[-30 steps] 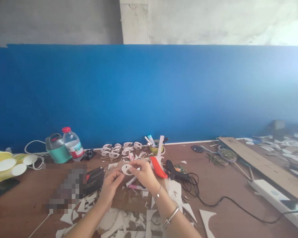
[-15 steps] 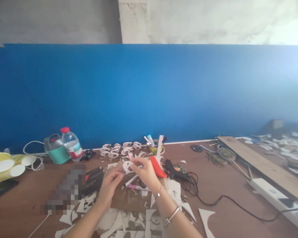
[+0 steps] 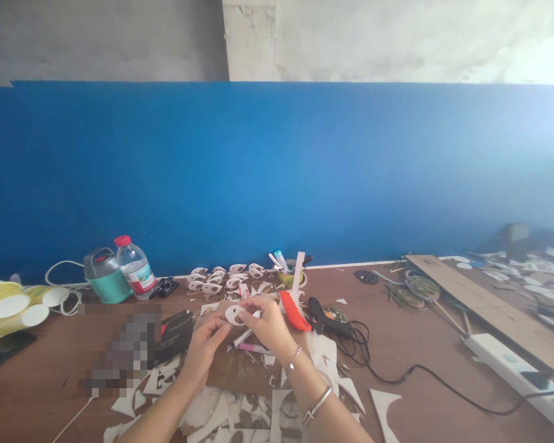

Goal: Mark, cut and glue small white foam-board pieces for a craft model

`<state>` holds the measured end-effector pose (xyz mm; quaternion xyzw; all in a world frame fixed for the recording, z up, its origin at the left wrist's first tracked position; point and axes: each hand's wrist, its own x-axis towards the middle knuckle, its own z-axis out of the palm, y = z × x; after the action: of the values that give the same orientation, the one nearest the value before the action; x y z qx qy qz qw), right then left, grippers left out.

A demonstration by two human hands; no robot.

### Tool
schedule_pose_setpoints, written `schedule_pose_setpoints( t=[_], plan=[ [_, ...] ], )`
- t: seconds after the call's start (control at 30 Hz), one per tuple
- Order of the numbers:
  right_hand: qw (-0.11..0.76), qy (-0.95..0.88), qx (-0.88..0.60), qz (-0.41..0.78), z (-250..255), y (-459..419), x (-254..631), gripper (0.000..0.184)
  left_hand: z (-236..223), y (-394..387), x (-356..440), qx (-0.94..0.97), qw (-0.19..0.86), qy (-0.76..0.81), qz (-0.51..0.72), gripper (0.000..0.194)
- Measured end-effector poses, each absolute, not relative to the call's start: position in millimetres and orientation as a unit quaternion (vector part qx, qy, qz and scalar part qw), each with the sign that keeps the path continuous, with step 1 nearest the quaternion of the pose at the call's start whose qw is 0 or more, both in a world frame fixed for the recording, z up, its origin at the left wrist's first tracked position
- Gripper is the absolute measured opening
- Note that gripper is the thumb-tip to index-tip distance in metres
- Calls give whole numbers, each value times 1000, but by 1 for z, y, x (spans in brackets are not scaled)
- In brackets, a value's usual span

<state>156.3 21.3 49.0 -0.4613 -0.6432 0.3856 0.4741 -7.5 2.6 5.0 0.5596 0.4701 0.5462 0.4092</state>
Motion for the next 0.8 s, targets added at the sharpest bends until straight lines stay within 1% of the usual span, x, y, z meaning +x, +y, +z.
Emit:
schedule_pose_setpoints(
  t=[0.1,0.3,0.53,0.8],
  plan=[
    [467,-650,-467,377,48,22,156,16,4,3,-8,566,405,468,544,23],
    [462,-646,-460,397,47,20,155,16,3,2,-8,573,392,468,547,21],
    [459,-636,-445,432,50,20,157,17,1,3,-8,568,407,468,541,22],
    [450,-644,-437,438,48,19,157,19,2,3,-8,572,406,465,540,21]
  ],
)
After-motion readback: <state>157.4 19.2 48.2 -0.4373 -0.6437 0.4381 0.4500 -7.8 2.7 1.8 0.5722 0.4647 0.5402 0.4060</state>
